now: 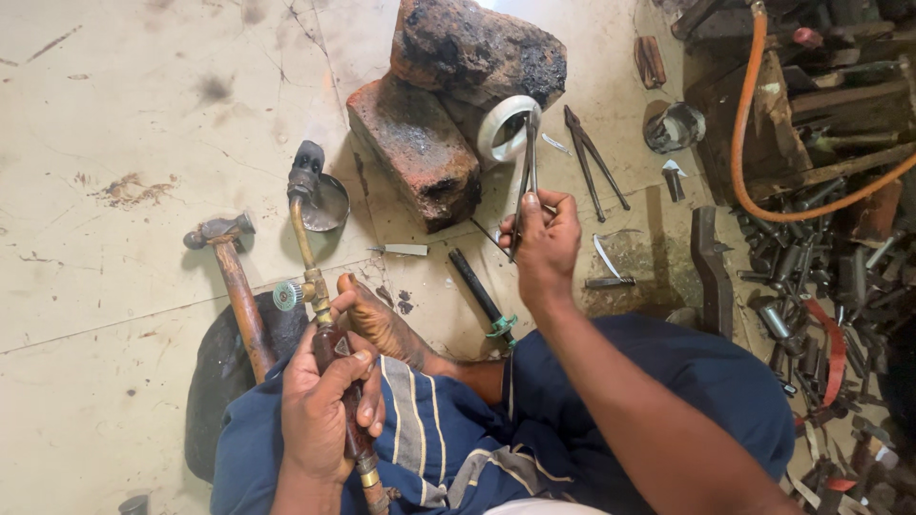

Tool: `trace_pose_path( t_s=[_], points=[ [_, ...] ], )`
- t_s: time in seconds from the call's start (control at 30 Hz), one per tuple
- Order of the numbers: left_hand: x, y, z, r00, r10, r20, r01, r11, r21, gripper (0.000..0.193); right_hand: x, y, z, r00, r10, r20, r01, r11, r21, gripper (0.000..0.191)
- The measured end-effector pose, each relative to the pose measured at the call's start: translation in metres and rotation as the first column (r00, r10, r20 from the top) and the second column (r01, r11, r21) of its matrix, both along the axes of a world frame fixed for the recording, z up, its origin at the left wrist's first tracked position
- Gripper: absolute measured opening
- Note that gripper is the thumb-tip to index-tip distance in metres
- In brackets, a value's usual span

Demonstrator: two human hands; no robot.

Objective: The person sits on the floor and uses a blowtorch to heat a metal ring placed on a brick. They repeatedly apply the flame to the ring and use a metal rod to adjust its position while it glows orange.

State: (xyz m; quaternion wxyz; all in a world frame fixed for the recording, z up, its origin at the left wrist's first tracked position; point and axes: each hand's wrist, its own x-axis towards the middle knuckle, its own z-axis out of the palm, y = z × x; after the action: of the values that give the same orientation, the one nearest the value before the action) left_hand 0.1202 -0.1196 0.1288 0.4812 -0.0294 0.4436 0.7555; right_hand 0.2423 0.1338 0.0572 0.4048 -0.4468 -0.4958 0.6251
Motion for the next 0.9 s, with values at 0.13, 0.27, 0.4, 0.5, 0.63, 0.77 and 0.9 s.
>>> trace_pose_path(
  t_s=[0.13,0.27,0.4,0.5,0.63,0.77,0.9],
  points=[
    [0.000,-0.001,0.001,1.000,-0.010,-0.004,0.010,1.000,-0.024,0.067,-0.025,-0.015,0.000,0.995,-0.099,-0.020,0.100,0.994,0.035,0.016],
    [0.000,-0.001,0.001,1.000,-0.014,-0.016,0.014,0.999,-0.031,0.065,-0.059,-0.024,0.000,0.980,-0.197,0.024,0.197,0.980,0.008,0.016],
    [0.000,-0.002,0.002,1.000,-0.021,0.005,0.021,1.000,-0.013,0.066,-0.093,-0.034,-0.003,0.964,-0.265,0.034,0.264,0.964,0.032,0.018],
    [-0.001,-0.003,0.003,1.000,-0.028,0.006,0.028,1.000,-0.012,0.066,-0.114,-0.042,-0.008,0.945,-0.323,0.056,0.323,0.946,0.011,0.019],
    [-0.001,-0.003,0.004,0.999,-0.042,0.008,0.043,0.999,-0.032,0.067,-0.129,-0.053,-0.013,0.926,-0.353,0.134,0.347,0.935,0.068,0.022],
    [-0.001,-0.003,0.004,0.999,-0.040,0.015,0.041,0.999,-0.025,0.067,-0.125,-0.059,-0.010,0.930,-0.316,0.186,0.315,0.948,0.037,0.023],
    [-0.001,-0.002,0.005,0.999,-0.037,0.014,0.037,0.999,-0.018,0.067,-0.117,-0.058,0.000,0.956,-0.252,0.148,0.268,0.958,-0.104,0.024]
  ],
)
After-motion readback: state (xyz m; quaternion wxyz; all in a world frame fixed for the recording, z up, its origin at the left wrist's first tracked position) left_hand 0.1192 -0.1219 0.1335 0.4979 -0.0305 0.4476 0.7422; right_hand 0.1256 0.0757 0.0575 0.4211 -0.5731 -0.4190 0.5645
